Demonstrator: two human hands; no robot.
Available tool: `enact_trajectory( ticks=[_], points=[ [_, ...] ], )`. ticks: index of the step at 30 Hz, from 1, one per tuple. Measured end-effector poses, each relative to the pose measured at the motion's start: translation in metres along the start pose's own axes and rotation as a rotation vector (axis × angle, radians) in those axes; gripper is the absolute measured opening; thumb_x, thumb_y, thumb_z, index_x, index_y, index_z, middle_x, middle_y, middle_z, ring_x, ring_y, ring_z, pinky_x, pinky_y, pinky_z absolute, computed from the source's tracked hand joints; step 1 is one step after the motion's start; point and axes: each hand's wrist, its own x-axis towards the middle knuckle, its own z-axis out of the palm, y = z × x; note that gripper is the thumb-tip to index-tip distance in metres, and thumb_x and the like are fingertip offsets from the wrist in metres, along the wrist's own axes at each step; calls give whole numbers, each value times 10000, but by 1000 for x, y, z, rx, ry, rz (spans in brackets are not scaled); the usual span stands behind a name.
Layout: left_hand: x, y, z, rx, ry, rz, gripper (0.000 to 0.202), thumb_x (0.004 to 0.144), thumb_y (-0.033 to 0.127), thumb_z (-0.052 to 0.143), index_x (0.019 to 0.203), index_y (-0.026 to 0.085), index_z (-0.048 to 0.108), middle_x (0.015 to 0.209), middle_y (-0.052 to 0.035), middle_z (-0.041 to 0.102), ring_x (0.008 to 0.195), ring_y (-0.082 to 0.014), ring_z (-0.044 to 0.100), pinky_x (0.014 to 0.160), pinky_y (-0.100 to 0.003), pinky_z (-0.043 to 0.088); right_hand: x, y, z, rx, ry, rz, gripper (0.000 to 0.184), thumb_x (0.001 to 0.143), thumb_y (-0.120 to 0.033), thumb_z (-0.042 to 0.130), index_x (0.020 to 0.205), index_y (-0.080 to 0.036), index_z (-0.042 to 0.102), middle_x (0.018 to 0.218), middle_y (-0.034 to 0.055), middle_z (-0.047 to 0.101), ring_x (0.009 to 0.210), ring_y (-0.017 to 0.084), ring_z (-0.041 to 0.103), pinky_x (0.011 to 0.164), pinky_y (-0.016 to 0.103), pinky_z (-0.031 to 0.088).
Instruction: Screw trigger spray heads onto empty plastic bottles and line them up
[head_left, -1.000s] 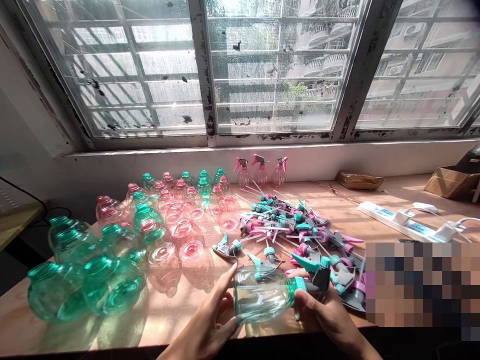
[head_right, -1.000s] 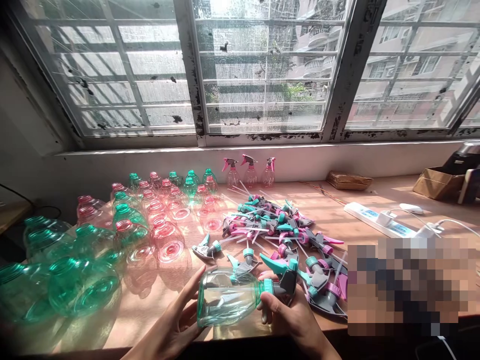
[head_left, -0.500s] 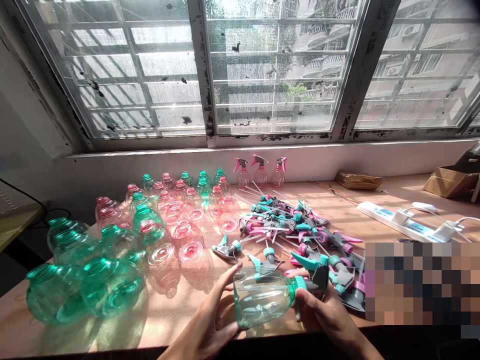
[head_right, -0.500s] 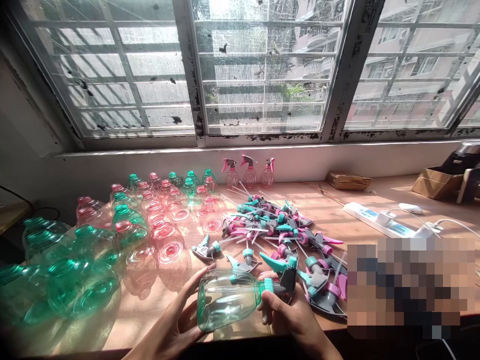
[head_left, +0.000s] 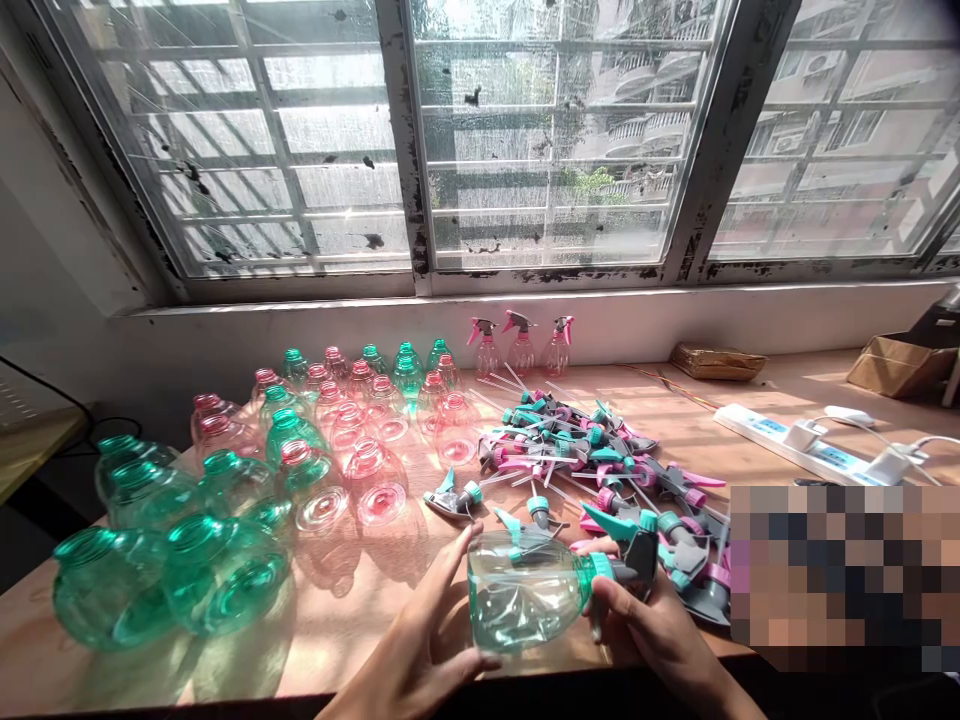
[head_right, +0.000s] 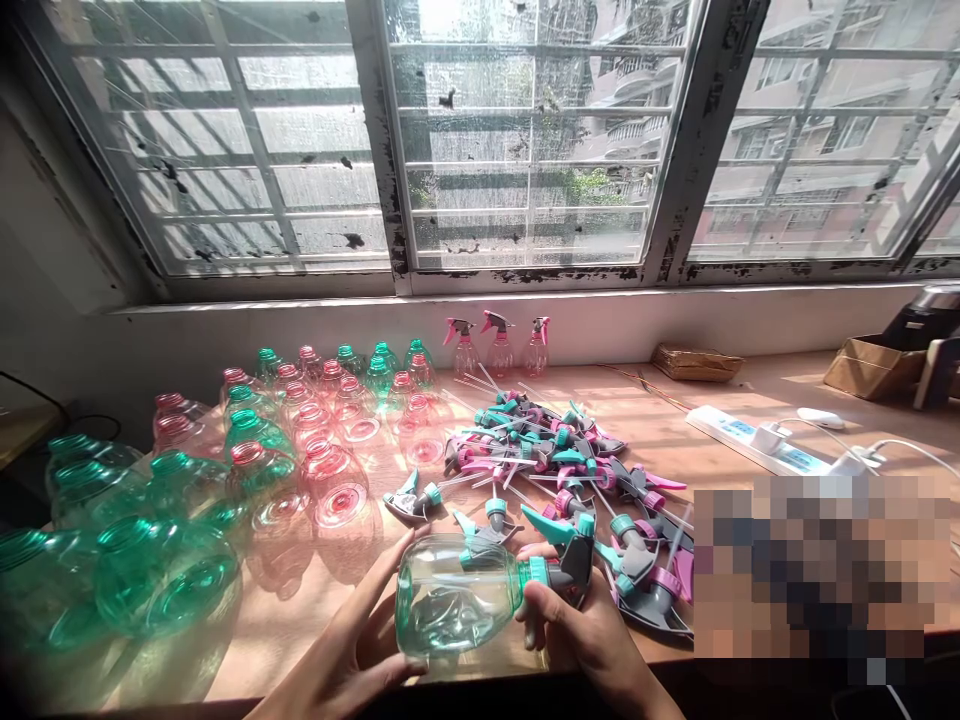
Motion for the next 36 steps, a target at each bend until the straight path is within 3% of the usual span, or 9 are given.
enact_trajectory(
  ticks=[4, 10, 13, 17, 22, 26, 29, 33, 36],
  points=[
    [0, -10, 1, 5, 42, -35, 817, 1032, 533, 621, 1684, 432, 138, 1795, -52, 232, 1586, -373, 358, 1256, -531, 395, -1, 0, 0, -13, 17, 18, 450, 797, -515, 912, 1037, -178, 734, 610, 17, 772, 482, 174, 680, 523, 281, 560],
    [-3, -3, -4, 95, -2, 4, 1001, 978, 447, 745, 1685, 455, 36, 1815, -13, 139, 1640, -365, 199, 1314, -543, 276, -2, 0, 0, -32, 8, 21, 483, 767, -534, 926, 1055, -196, 735, 646, 31, 803, 489, 192, 693, 523, 293, 572],
    [-1, 3, -2, 73, -7, -8, 900, 1012, 424, 701, 1687, 438, 107, 1799, -33, 223, 1619, -364, 278, 1297, -529, 334, -2, 0, 1, -21, 44, 33, 424, 752, -533, 936, 911, -188, 747, 616, 35, 797, 477, 196, 692, 513, 299, 577],
    [0, 2, 2, 26, 13, 0, 832, 1030, 496, 639, 1682, 451, 124, 1776, -32, 296, 1579, -356, 380, 1277, -521, 366, -2, 2, 0, -1, 48, 37, 428, 740, -500, 957, 948, -188, 752, 618, 46, 812, 472, 194, 702, 512, 291, 572],
    [-3, 5, 3, 56, 55, -47, 1059, 937, 436, 772, 1703, 364, 45, 1797, -47, 221, 1600, -381, 319, 1300, -534, 303, -2, 5, -5, -89, -4, 31, 436, 787, -569, 894, 682, -162, 778, 576, 65, 766, 513, 200, 700, 557, 310, 583],
    [-4, 9, 0, 191, 66, -73, 959, 961, 392, 741, 1702, 360, 133, 1791, -19, 244, 1631, -367, 233, 1332, -534, 201, -1, 4, -4, -137, 13, 22, 464, 783, -604, 878, 636, -176, 774, 576, 54, 748, 519, 210, 685, 558, 325, 587],
    [-1, 8, -2, 291, 61, -41, 905, 993, 368, 687, 1700, 381, 123, 1788, -3, 254, 1643, -349, 197, 1337, -542, 160, -1, 1, -2, -132, 30, -5, 434, 791, -598, 875, 722, -178, 788, 585, 36, 746, 502, 196, 666, 544, 311, 580],
    [0, 8, -2, 212, 50, -45, 925, 997, 394, 670, 1702, 387, 71, 1772, -17, 305, 1600, -352, 335, 1314, -538, 251, 0, 0, 1, -96, 51, -35, 466, 791, -565, 889, 1019, -175, 777, 573, 10, 739, 487, 196, 655, 510, 300, 562],
    [-3, 9, -2, 241, 53, -77, 998, 949, 474, 738, 1705, 362, 95, 1779, -25, 278, 1621, -372, 268, 1324, -555, 205, 0, 1, 0, -99, 55, -24, 479, 777, -566, 897, 1011, -169, 766, 573, 20, 742, 486, 206, 655, 514, 316, 564]
  ],
)
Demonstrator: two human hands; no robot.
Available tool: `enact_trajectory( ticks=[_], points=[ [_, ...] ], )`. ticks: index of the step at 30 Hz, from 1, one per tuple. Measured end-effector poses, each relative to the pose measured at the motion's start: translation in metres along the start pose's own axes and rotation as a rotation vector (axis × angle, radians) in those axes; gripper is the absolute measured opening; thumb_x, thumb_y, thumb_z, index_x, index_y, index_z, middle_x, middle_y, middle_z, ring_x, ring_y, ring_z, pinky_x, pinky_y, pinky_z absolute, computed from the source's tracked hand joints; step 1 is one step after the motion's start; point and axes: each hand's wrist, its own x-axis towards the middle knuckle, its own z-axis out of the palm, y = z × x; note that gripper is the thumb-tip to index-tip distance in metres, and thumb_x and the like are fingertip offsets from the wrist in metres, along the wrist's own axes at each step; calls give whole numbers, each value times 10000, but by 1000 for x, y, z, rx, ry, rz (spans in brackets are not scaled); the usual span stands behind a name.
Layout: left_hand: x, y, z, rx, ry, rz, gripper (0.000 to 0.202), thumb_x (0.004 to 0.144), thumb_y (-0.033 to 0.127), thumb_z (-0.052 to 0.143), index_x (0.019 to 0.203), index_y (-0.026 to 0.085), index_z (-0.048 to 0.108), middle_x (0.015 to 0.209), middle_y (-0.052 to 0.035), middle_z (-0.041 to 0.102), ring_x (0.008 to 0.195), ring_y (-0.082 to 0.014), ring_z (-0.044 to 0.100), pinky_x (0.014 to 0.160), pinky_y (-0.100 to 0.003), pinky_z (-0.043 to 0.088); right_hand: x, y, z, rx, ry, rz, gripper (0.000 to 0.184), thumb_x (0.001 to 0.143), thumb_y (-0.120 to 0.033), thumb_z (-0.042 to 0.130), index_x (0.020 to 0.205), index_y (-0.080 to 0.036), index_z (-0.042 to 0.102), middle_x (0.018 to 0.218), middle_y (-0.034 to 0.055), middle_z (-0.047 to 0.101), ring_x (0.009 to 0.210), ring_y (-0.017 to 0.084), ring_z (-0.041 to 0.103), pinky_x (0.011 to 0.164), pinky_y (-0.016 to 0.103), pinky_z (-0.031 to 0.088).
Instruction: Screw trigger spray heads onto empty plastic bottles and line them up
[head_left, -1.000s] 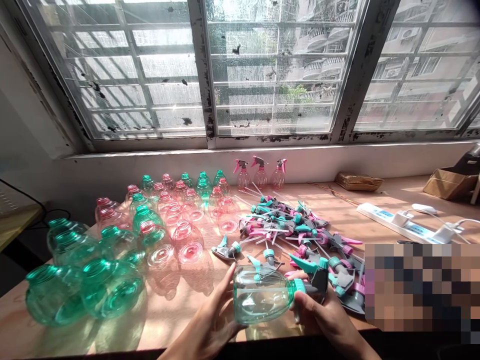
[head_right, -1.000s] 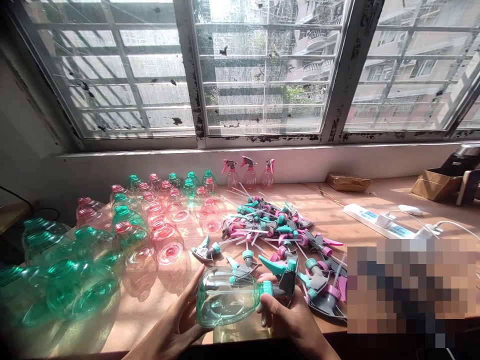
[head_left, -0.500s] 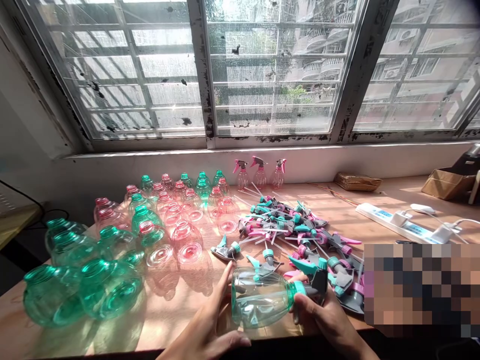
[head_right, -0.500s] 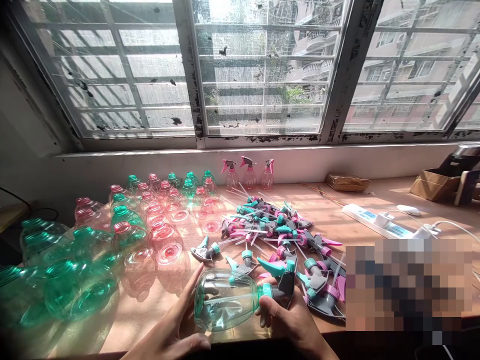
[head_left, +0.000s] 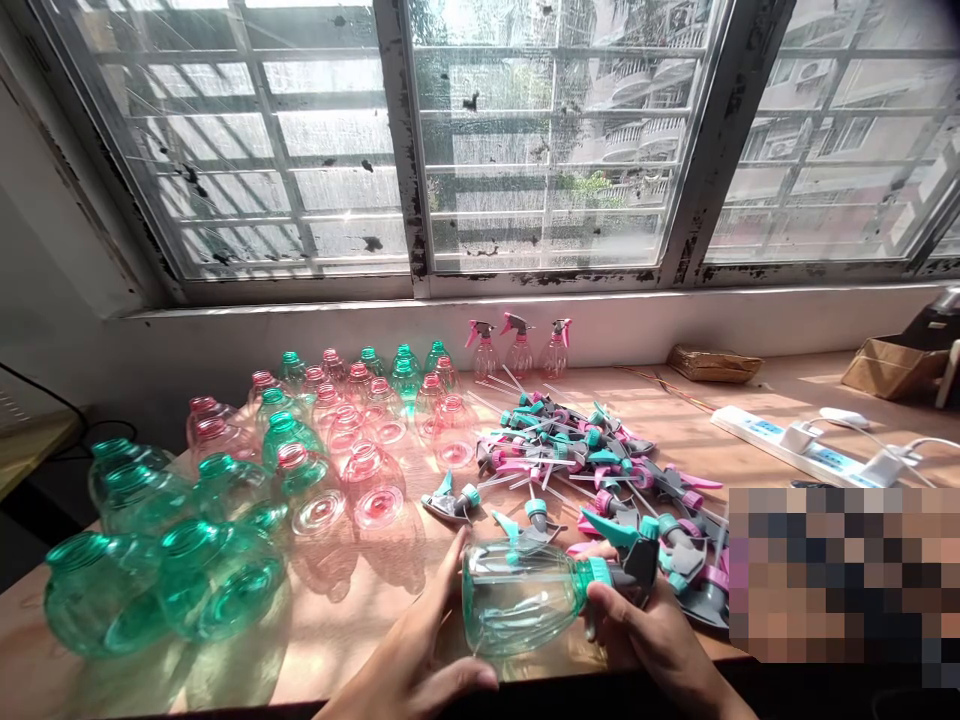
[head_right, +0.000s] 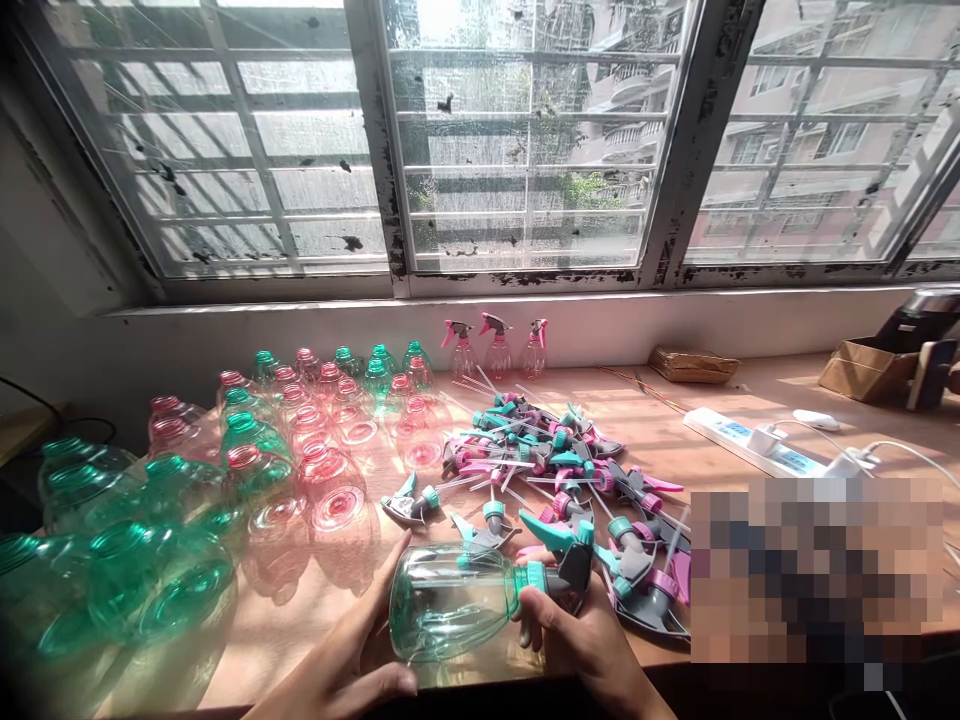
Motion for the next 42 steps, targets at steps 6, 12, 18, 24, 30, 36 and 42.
enact_trajectory(
  ticks=[6, 12, 18, 24, 30, 36, 42],
  points=[
    [-2, -8, -4, 129, -9, -33, 906, 988, 522, 671, 1700, 377, 130, 1807, -5, 155, 1654, -355, 141, 1330, -580, 132, 2, 4, -5, -7, -52, 9, 465, 815, -567, 870, 1056, -188, 748, 606, 17, 756, 513, 214, 672, 539, 318, 573],
    [2, -6, 3, -48, -26, 22, 962, 996, 468, 688, 1692, 427, 25, 1796, -8, 210, 1598, -332, 345, 1303, -504, 303, 1, 5, -3, 65, -30, 8, 415, 818, -525, 888, 1013, -187, 748, 588, 8, 749, 503, 188, 663, 533, 292, 560],
    [-2, 2, -1, 94, -1, -40, 926, 975, 541, 683, 1699, 381, 127, 1802, 2, 176, 1645, -365, 185, 1342, -554, 125, 1, 6, -2, 102, -44, 18, 423, 805, -495, 912, 1033, -178, 749, 608, 17, 771, 505, 167, 647, 539, 274, 546],
    [1, -7, -1, 108, 3, -27, 916, 1003, 409, 655, 1690, 445, 50, 1811, 64, 104, 1659, -339, 116, 1337, -563, 120, 1, 6, -2, 101, -42, 5, 423, 812, -517, 899, 1037, -188, 756, 590, 5, 756, 505, 182, 666, 532, 283, 553],
    [2, -10, -1, 118, -39, -20, 1021, 975, 366, 701, 1686, 444, -28, 1805, 59, 157, 1649, -296, 198, 1342, -498, 170, 2, 5, -3, 71, -60, 14, 429, 802, -532, 901, 1015, -187, 760, 606, 11, 761, 510, 175, 663, 539, 278, 555],
    [-3, -7, -4, 242, -44, -88, 879, 1012, 458, 632, 1698, 406, 84, 1810, 48, 130, 1664, -300, 107, 1348, -517, 100, 2, 5, -5, 47, -67, 9, 473, 812, -551, 883, 1074, -182, 745, 605, 15, 748, 516, 195, 660, 548, 304, 559],
    [-1, -23, -1, 98, -43, 27, 868, 1051, 410, 584, 1684, 457, -8, 1811, 56, 136, 1640, -299, 233, 1334, -517, 194, 1, 3, -3, 51, -62, 33, 482, 796, -578, 881, 1057, -198, 737, 546, -11, 695, 457, 195, 628, 493, 302, 528]
  ],
)
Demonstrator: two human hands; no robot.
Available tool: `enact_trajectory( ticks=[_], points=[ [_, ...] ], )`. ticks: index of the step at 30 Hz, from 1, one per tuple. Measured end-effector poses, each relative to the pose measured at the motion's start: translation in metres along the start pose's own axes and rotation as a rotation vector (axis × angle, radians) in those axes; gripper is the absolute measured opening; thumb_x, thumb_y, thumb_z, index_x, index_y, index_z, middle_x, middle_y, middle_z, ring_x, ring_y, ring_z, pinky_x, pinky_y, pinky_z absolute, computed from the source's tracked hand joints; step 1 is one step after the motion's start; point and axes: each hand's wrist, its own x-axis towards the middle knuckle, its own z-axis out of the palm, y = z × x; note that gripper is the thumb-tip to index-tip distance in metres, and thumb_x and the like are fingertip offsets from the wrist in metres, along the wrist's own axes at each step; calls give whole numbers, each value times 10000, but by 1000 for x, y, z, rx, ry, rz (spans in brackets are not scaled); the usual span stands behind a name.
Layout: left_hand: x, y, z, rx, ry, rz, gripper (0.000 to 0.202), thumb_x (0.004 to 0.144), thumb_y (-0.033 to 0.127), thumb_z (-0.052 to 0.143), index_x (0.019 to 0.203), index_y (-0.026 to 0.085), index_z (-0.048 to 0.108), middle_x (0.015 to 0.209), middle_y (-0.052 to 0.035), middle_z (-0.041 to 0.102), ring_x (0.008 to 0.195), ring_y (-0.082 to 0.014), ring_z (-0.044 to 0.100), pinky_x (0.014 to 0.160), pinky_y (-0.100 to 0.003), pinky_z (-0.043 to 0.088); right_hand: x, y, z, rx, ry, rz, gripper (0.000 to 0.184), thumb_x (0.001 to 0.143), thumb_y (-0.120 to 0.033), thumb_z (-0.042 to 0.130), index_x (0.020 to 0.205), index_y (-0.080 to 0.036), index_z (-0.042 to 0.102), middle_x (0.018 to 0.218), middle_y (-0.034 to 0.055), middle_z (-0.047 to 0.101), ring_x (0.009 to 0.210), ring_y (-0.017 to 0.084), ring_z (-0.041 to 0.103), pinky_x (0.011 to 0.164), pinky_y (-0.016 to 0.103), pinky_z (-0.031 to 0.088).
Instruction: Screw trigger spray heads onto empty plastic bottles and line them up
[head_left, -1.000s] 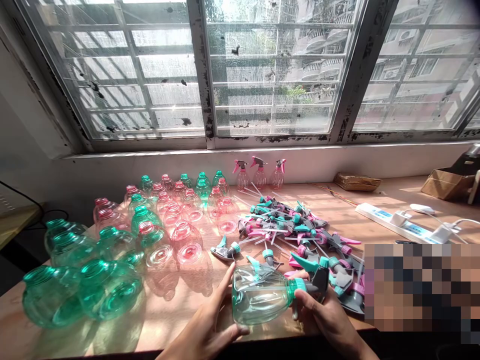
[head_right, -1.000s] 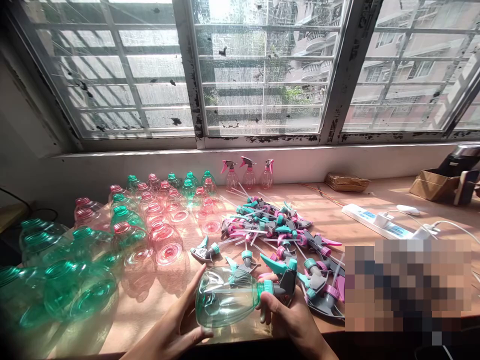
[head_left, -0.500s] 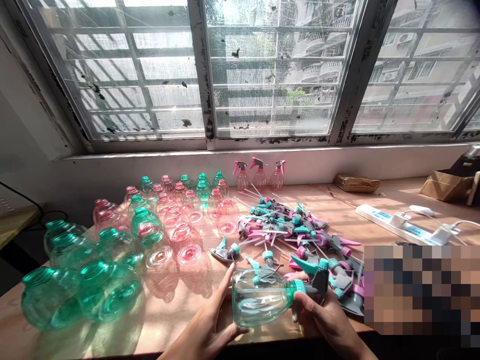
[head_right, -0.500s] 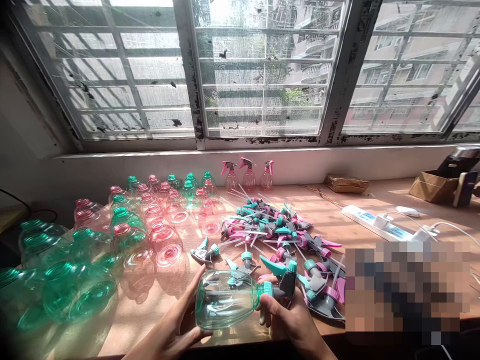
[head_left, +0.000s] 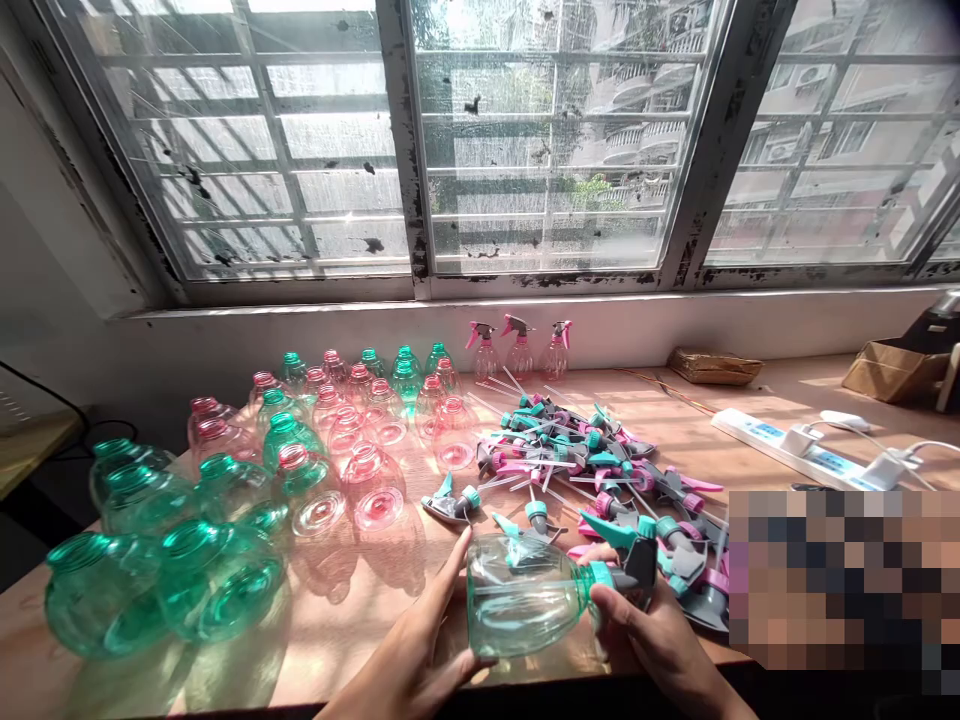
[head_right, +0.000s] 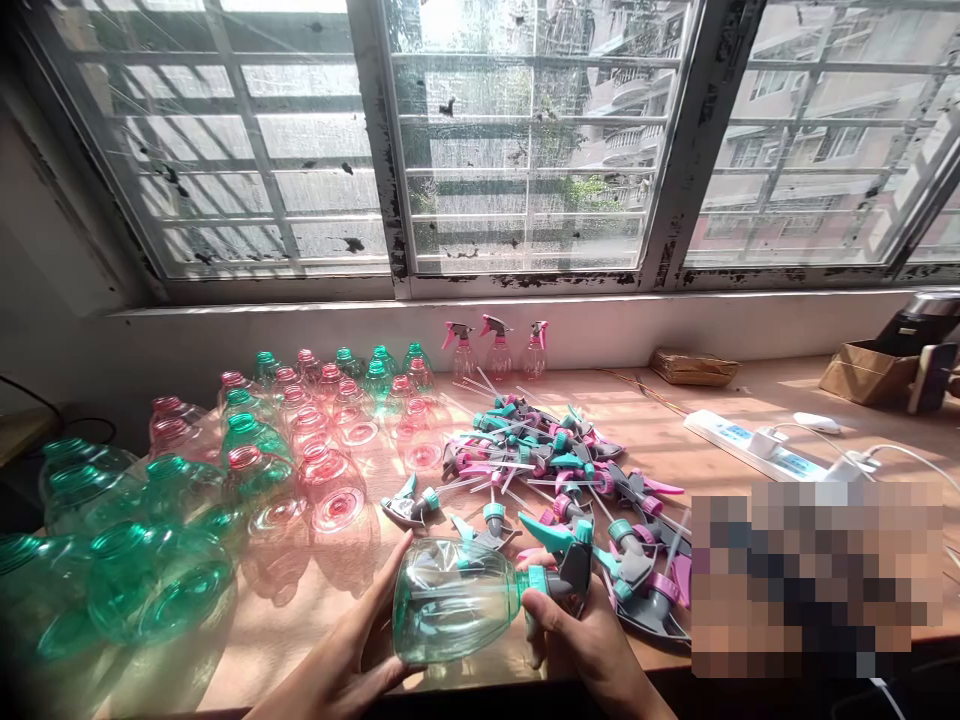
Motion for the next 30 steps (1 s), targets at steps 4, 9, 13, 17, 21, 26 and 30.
enact_trajectory(
  ticks=[4, 9, 13, 17, 21, 26, 30],
  points=[
    [1, 7, -2, -26, -10, -7, 953, 993, 435, 682, 1694, 424, 37, 1810, 39, 150, 1645, -336, 195, 1338, -533, 153, 0, 2, 1, 43, 17, 9, 500, 778, -562, 904, 1067, -192, 732, 574, -5, 710, 477, 174, 631, 514, 282, 525],
    [-1, 12, -4, -7, -7, -37, 907, 987, 435, 684, 1698, 391, 122, 1804, 34, 174, 1652, -340, 157, 1337, -544, 153, 0, 4, 1, 68, 32, 18, 506, 769, -544, 921, 1074, -187, 731, 573, -9, 721, 479, 164, 638, 513, 266, 517],
    [0, 6, -1, -77, -13, 14, 883, 1032, 454, 607, 1699, 398, 30, 1791, 20, 235, 1621, -330, 287, 1316, -535, 253, -1, 2, 2, 54, 33, 8, 426, 774, -545, 917, 938, -186, 756, 589, 9, 750, 475, 168, 656, 522, 277, 539],
    [1, 10, 0, -149, -17, -5, 936, 1008, 479, 659, 1692, 427, 22, 1797, 27, 212, 1613, -344, 302, 1293, -522, 322, 0, -1, 3, 16, 40, -10, 404, 786, -559, 900, 866, -190, 759, 594, 13, 749, 475, 175, 666, 535, 294, 552],
    [-1, 12, -2, -126, -21, -19, 880, 1013, 513, 637, 1690, 440, 79, 1806, 30, 173, 1603, -382, 314, 1289, -555, 323, 1, -3, 2, -41, 4, -20, 489, 800, -606, 867, 1006, -172, 776, 591, 16, 743, 488, 189, 666, 559, 315, 551],
    [-2, -4, 0, -139, -3, 18, 844, 1042, 490, 591, 1698, 408, 66, 1809, 0, 163, 1608, -386, 298, 1296, -555, 303, 1, -4, 2, -91, 3, -25, 559, 804, -651, 838, 1080, -167, 785, 586, 4, 722, 492, 185, 644, 555, 308, 525],
    [0, -9, 1, -122, -2, 35, 885, 1040, 446, 606, 1698, 405, 15, 1799, -15, 215, 1599, -374, 328, 1302, -553, 285, 1, -6, 3, -87, -1, -10, 585, 791, -667, 839, 1091, -168, 785, 602, 8, 721, 506, 190, 639, 554, 312, 528]
  ],
)
